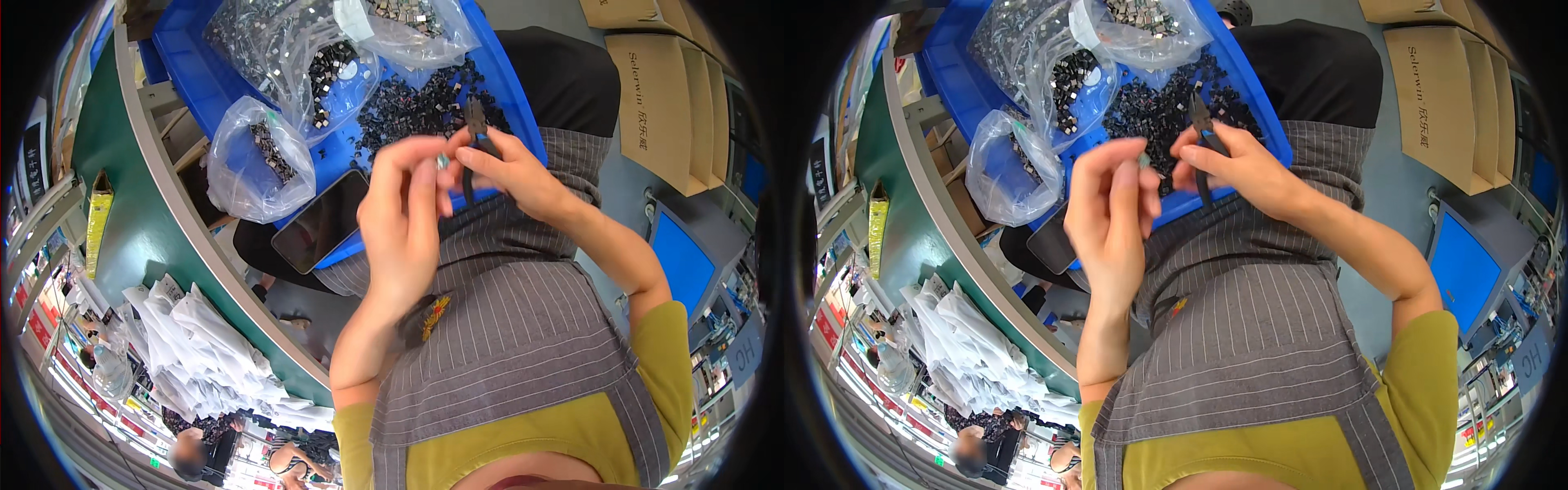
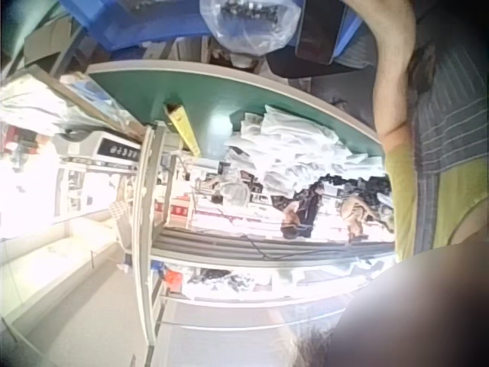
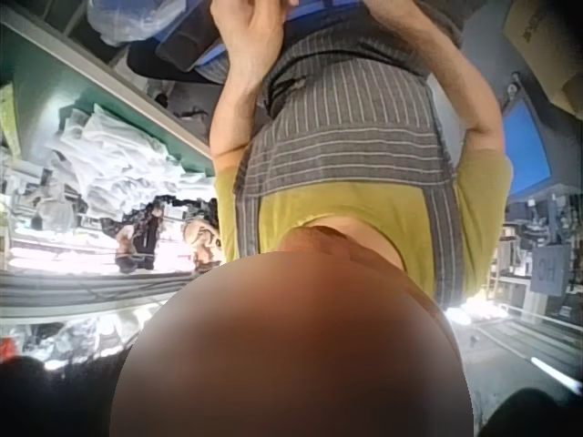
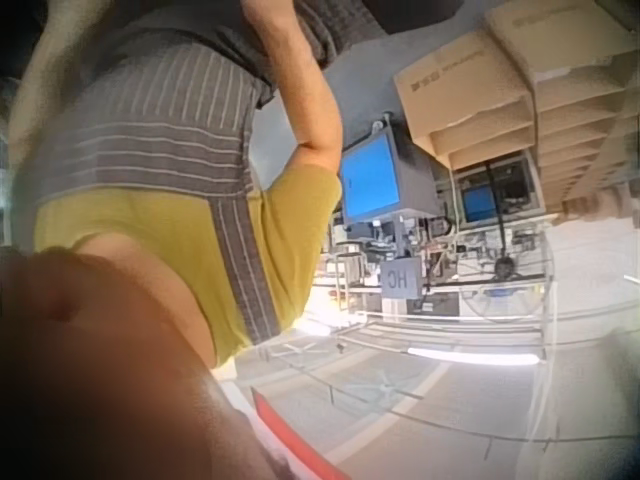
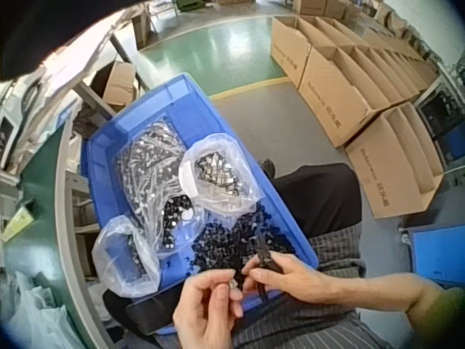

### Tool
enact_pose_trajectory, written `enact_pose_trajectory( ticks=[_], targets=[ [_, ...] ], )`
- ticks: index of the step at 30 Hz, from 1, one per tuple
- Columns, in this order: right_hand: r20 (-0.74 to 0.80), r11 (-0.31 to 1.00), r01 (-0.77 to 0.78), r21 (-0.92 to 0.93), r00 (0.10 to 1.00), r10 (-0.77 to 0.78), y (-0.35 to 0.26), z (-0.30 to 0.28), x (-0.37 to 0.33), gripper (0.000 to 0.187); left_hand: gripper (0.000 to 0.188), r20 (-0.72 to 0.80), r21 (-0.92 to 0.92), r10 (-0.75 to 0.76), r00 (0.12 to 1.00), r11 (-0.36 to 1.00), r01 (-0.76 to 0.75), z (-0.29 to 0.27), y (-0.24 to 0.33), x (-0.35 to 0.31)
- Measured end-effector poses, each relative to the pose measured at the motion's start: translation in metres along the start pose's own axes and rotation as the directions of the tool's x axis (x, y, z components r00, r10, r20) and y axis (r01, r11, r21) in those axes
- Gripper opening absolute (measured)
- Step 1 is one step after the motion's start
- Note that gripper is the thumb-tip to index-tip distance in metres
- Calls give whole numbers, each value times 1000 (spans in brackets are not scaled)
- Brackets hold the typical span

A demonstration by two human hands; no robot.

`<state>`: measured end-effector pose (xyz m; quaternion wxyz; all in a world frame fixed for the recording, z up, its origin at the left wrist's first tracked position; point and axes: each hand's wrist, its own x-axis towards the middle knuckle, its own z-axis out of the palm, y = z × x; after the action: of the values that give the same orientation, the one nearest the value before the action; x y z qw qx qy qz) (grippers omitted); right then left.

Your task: Processing small electronic components by trimming pins or wires using pliers at a factory workbench.

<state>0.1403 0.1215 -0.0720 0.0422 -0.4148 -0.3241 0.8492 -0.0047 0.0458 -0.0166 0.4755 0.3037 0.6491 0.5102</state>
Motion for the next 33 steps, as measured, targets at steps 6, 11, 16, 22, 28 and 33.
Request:
enact_pose_trajectory(
  ticks=[6,11,16,22,28,33],
  targets=[
    [44,486,473,-735,749,-661,4,-1,17,26,25,10,-367,-102,995,925,99,7,-14,67],
    [195,216,481,-850,668,-718,18,-13,25,40,53,-90,-271,3,996,962,-27,17,-25,102],
    [232,131,409,-903,722,-652,19,-22,23,42,16,-189,100,-47,981,993,67,-16,-78,76],
    [260,106,416,-903,726,-636,19,-20,25,35,15,-171,815,426,889,568,-115,-53,-110,124],
    [279,90,441,-893,699,-659,22,-20,27,31,14,-225,885,382,896,466,24,-47,-104,136],
    [250,148,440,-886,720,-647,18,-18,25,31,11,-238,749,373,897,658,-75,-41,-95,113]
  ],
)
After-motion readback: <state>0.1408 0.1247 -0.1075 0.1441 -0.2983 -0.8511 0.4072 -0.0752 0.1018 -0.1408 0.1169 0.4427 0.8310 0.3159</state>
